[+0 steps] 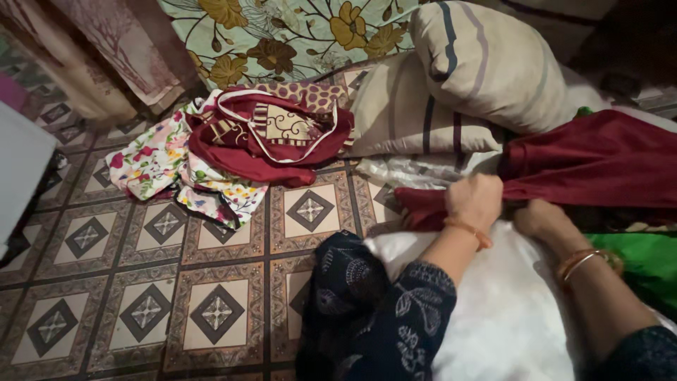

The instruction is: The person folds a maroon pillowcase and a maroon patterned cloth, then places a pillow into a pillowcase and stacks the items together.

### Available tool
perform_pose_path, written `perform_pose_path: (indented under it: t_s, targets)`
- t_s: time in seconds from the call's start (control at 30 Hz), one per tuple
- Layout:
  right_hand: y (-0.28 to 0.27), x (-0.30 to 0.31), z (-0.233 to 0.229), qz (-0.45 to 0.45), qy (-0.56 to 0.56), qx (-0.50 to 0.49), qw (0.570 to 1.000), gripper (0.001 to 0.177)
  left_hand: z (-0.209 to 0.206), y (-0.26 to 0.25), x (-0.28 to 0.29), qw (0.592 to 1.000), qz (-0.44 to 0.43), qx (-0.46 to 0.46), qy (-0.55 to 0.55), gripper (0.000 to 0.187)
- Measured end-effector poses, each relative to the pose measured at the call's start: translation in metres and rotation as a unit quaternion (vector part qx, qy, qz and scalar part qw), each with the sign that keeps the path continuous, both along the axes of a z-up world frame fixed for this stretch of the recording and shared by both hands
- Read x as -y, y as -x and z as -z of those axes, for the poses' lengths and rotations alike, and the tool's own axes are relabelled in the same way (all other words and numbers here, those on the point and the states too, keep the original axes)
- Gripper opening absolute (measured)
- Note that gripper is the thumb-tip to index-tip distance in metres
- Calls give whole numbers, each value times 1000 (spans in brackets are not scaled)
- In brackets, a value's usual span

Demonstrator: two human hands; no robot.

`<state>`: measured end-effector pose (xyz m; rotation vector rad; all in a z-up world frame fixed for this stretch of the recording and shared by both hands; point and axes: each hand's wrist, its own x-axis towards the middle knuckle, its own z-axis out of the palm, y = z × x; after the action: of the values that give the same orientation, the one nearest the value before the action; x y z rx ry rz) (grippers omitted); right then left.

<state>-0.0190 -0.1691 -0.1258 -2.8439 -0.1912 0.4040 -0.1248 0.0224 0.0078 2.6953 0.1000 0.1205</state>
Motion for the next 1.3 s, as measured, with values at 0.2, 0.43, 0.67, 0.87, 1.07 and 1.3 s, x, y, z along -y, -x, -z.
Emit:
perform_pose_path:
  t_s: [0.2, 0.43, 0.67, 0.87, 1.07, 1.3]
  targets:
    - [51, 7, -89, 122, 50, -4, 991, 52, 65, 14, -32, 992, -94, 55, -66, 22]
    - [71, -10, -69, 87, 124, 3, 988, 47, 103, 22, -58, 956, -181, -221, 68, 25]
    - [125, -102, -81, -189, 75, -86, 975, 43, 93, 10, -46, 948, -176, -228, 131, 31]
    - [94, -102, -61, -193, -66, -182, 962, 48, 59, 10, -33, 931, -228, -145, 246, 37]
    - [87, -97, -32, -216, -42, -13, 975, 35, 66, 7, -37, 942, -195, -110, 251, 37]
    - [79, -52, -22, -112, -12, 101, 988, 31, 167, -33, -80, 936, -99, 41, 334, 50]
